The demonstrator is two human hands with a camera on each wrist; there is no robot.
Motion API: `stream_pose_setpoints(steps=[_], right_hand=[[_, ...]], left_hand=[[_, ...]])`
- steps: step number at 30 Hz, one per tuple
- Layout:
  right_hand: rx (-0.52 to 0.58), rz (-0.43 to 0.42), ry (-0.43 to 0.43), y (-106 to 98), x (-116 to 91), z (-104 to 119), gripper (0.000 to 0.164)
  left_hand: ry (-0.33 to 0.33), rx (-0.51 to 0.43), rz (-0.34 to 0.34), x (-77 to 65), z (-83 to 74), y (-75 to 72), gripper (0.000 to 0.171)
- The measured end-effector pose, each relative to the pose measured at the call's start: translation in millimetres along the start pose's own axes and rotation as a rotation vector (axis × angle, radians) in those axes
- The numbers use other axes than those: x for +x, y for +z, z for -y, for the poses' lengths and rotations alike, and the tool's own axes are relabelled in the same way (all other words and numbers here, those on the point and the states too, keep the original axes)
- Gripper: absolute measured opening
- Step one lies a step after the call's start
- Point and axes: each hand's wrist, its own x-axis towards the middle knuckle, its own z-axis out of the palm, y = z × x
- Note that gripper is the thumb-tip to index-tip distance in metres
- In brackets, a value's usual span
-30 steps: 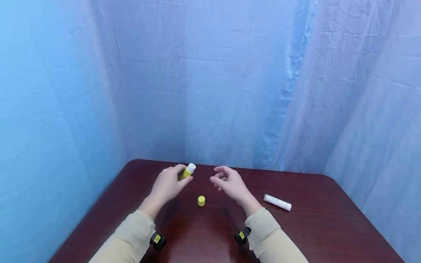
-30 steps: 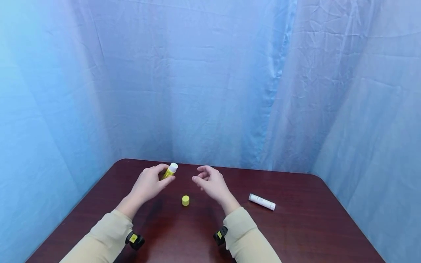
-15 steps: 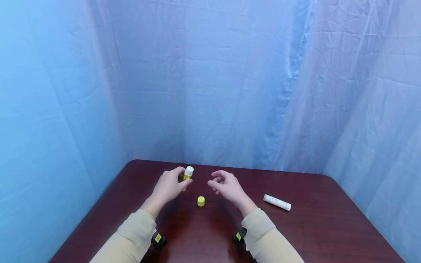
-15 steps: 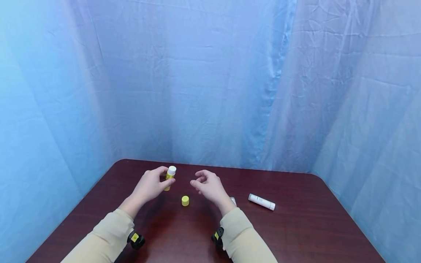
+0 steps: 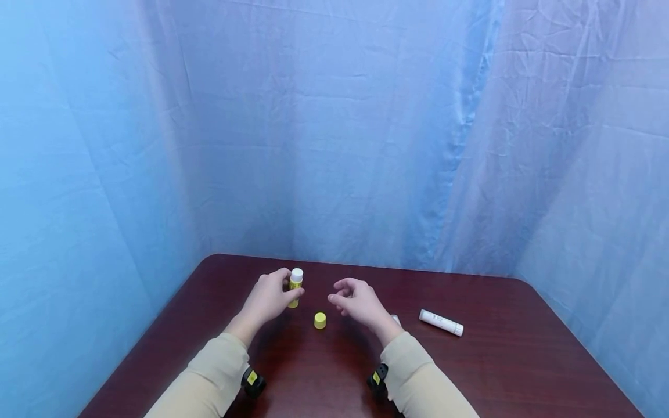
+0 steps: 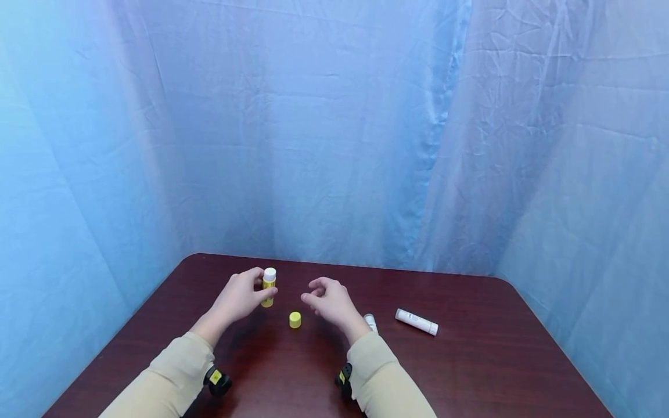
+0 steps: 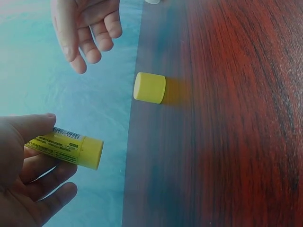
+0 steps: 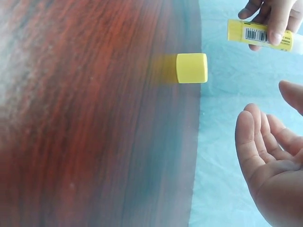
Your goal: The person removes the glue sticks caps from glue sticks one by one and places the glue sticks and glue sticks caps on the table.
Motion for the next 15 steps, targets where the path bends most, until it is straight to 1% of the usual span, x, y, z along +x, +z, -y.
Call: stream_pose_setpoints(steps=[4,10,15], right_hand=[[-0.009,0.026,0.018,1.6,-0.7,-1.1,0.038],[-0.034,0.064,0.023,6.1,-2.2,-1.0,0.036],[-0.047,0.074,0.025,9.1,-2.4,-0.3,0.036]], left_hand=[[-0.025,-0.002,0.021,0.4,3.6,0.9,0.031],[-0.052,-0.007,0.047,0.0,5.9,3.2,0.03],[-0.059,0.0,0.068,-0.1,5.9,5.4,0.03]])
